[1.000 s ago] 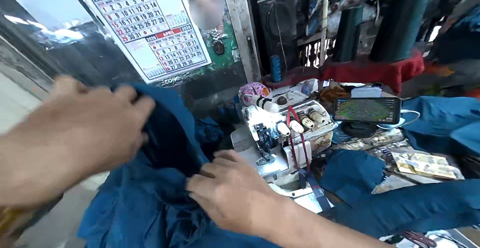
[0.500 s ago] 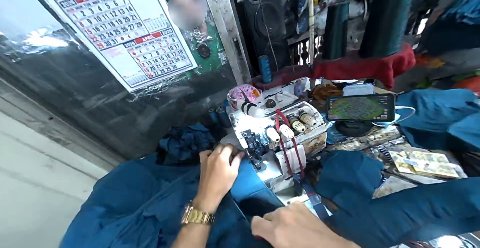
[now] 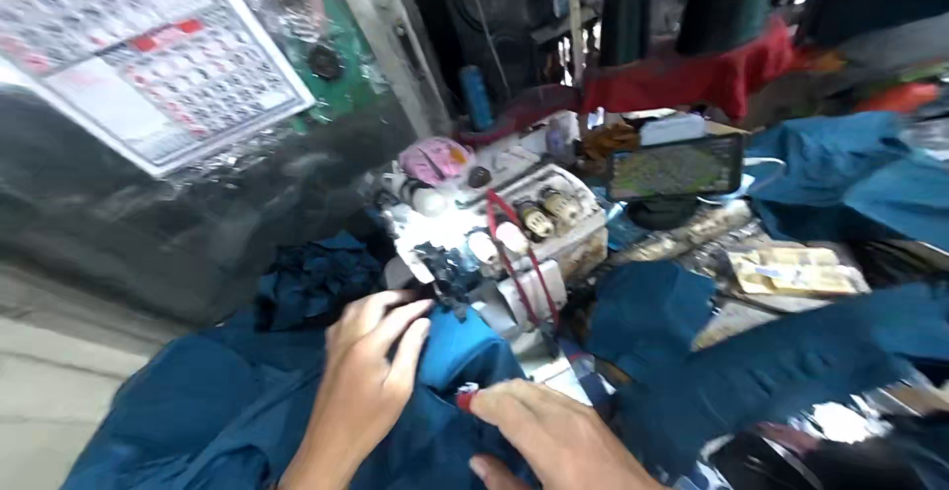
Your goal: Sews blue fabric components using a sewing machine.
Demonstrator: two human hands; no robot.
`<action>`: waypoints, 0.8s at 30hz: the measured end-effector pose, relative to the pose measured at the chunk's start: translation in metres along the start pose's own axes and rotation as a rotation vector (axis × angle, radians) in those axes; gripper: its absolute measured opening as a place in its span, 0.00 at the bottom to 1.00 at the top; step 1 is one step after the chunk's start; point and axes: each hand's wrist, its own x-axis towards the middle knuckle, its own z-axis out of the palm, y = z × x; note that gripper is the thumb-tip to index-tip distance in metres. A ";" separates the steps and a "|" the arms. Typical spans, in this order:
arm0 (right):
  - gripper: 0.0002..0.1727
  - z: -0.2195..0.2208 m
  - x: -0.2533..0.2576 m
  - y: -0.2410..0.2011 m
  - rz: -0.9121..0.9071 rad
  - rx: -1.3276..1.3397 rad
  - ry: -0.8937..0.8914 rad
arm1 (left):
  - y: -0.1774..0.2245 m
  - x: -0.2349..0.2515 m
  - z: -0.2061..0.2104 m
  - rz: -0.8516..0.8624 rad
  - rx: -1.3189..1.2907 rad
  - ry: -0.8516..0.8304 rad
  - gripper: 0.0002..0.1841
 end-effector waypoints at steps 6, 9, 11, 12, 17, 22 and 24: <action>0.15 -0.026 -0.071 -0.006 0.077 -0.051 -0.042 | 0.020 -0.025 -0.007 -0.026 -0.059 0.032 0.18; 0.13 -0.073 -0.088 0.009 0.126 -0.232 -0.103 | 0.046 -0.042 -0.047 -0.050 -0.219 0.067 0.15; 0.18 -0.095 -0.081 0.022 0.122 -0.413 -0.150 | 0.068 -0.052 -0.050 -0.038 -0.331 0.049 0.13; 0.22 -0.098 -0.076 0.030 0.101 -0.504 -0.192 | 0.077 -0.056 -0.045 -0.027 -0.350 0.028 0.12; 0.20 -0.104 -0.069 0.041 0.073 -0.566 -0.209 | 0.100 -0.067 -0.023 0.004 -0.371 -0.011 0.10; 0.20 -0.114 -0.084 0.043 0.343 -0.113 -0.078 | 0.121 -0.092 -0.003 -0.061 -0.460 -0.342 0.12; 0.21 -0.112 -0.088 0.042 0.452 0.107 -0.006 | 0.127 -0.097 0.011 -0.044 -0.396 -0.496 0.13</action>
